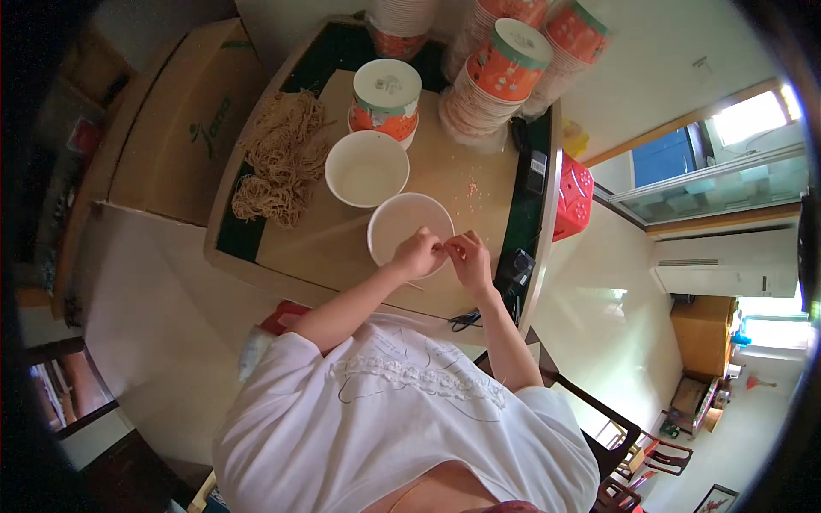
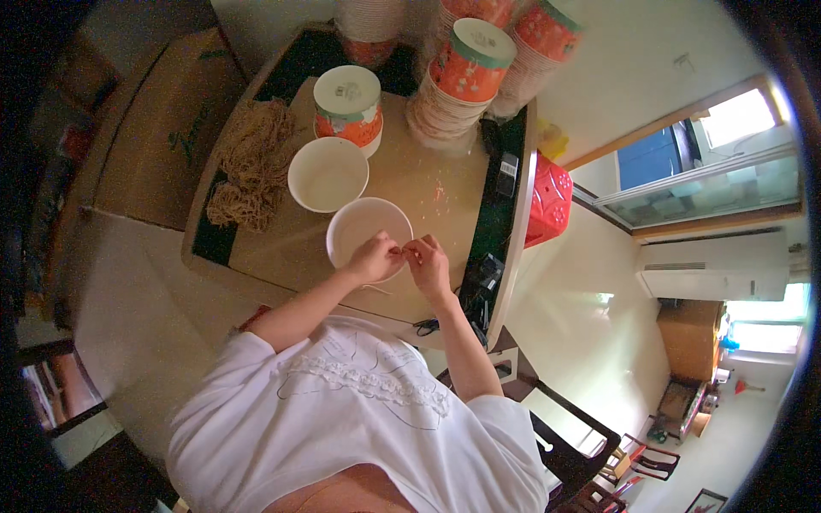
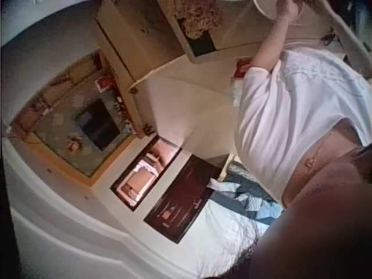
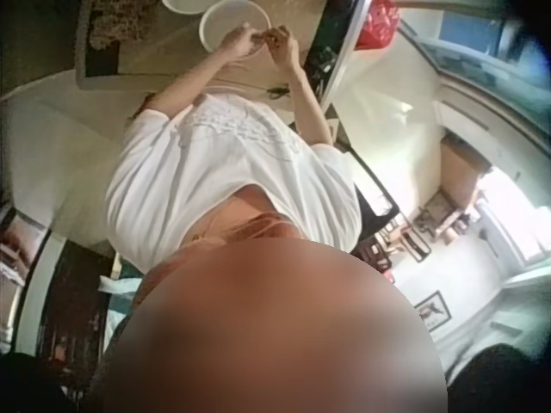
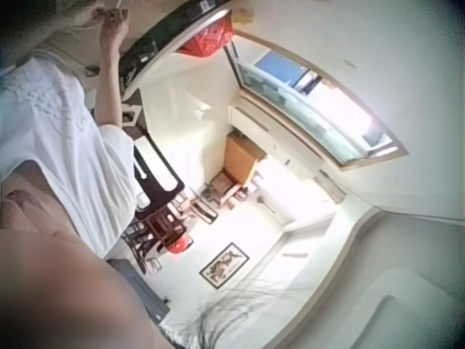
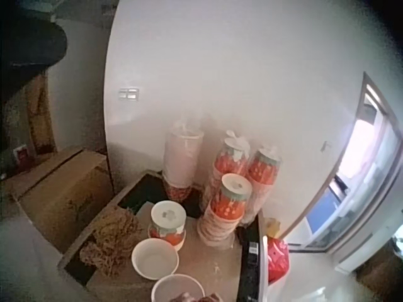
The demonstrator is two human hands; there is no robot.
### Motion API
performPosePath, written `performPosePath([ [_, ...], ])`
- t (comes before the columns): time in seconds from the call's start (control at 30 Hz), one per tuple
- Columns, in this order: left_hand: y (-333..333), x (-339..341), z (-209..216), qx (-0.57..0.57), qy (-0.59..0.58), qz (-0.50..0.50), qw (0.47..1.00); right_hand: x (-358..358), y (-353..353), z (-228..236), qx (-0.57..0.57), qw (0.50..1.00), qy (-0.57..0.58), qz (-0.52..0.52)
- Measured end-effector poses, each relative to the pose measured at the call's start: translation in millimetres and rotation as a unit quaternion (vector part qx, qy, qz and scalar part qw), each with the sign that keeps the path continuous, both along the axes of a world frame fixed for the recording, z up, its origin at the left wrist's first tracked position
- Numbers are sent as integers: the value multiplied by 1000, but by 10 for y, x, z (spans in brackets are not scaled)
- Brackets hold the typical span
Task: Manually stringing paper bowls for manufacturing or packaging.
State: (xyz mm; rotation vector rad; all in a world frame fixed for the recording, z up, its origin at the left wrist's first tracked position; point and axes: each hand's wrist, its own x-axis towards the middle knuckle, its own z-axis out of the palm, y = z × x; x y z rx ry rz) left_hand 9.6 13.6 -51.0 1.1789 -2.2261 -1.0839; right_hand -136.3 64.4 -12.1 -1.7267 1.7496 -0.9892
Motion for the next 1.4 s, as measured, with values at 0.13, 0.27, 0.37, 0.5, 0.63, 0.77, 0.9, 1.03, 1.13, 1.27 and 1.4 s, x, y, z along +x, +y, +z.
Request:
performPosePath([
  [0.13, -170, 85, -106, 545, 222, 64, 806, -11, 13, -30, 5, 996, -78, -35],
  [0.27, -178, 64, -140, 666, 289, 113, 679, 53, 75, 21, 11, 996, -58, -61],
  [0.37, -173, 50, -44, 663, 264, 133, 688, 89, 108, -62, -13, 995, -56, -79],
  [0.5, -164, 35, -122, 663, 281, 154, 676, 180, 130, -85, -36, 993, -59, -93],
  [0.63, -170, 59, -136, 661, 286, 172, 672, 198, 164, -98, -45, 996, -19, -81],
  [0.77, -160, 82, -50, 617, 251, 164, 728, 164, 157, -69, -19, 996, -47, -70],
  [0.9, -151, 108, -42, 561, 204, 146, 789, 91, 75, -96, 6, 994, -96, -59],
  [1.03, -133, 115, -34, 484, 205, 112, 843, 83, 34, -105, 40, 992, -107, -62],
  [1.13, -150, 125, 37, 475, 202, 118, 849, 71, 20, -149, 50, 994, -85, -52],
  [1.27, -185, 139, 9, 486, 161, 123, 850, 95, 22, -120, 46, 992, -107, -51],
  [1.4, -200, 144, 27, 485, 148, 94, 857, 101, 32, -139, 48, 992, -107, -55],
])
